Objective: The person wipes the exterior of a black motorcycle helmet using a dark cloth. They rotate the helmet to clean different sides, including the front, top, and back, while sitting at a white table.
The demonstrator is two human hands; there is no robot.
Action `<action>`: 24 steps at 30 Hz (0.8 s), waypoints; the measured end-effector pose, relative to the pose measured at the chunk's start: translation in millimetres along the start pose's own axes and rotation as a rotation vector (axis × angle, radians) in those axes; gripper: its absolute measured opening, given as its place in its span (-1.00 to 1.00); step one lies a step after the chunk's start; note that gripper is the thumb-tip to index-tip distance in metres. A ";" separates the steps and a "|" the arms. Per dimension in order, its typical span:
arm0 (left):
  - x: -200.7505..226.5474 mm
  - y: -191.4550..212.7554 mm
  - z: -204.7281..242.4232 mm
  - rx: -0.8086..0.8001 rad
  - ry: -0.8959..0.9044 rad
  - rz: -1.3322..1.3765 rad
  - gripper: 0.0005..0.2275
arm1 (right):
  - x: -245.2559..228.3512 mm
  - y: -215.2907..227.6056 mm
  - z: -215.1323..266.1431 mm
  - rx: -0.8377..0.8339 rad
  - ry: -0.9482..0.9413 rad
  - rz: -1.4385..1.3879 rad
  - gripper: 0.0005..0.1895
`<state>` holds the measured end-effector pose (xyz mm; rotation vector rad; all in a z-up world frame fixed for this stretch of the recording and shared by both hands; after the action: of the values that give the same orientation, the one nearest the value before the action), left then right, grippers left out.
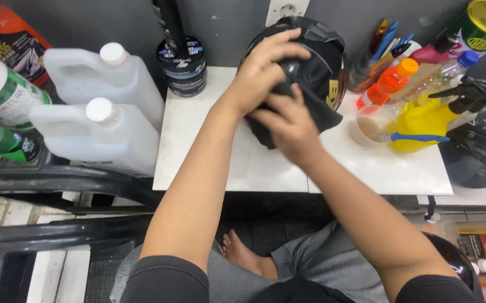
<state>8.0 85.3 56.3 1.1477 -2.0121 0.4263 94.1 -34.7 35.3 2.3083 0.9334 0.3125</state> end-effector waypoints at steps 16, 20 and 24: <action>9.3 33.9 20.7 0.472 0.370 -0.520 -0.73 | 155.4 18.6 -42.2 0.056 -0.437 -0.108 -0.63; 4.3 -22.5 41.8 0.580 0.184 -0.387 -0.53 | 118.5 31.5 -54.2 -0.022 -0.456 -0.162 -0.58; -0.9 -75.9 69.8 0.304 0.153 -0.849 -0.40 | 126.0 30.0 -51.2 -0.047 -0.530 -0.277 -0.42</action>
<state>40.2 2.5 4.1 1.9466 -1.1883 0.3580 179.6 59.4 92.4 2.0266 0.9335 -0.3730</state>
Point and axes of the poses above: each hand's wrist, its own z-axis away from the middle knuckle, its own y-axis out of the back of the hand, x = y × z, the point moved 4 cm from there along -z, towards the middle knuckle, and after that the axes turned 7 degrees about z, right-handed, at the moved point
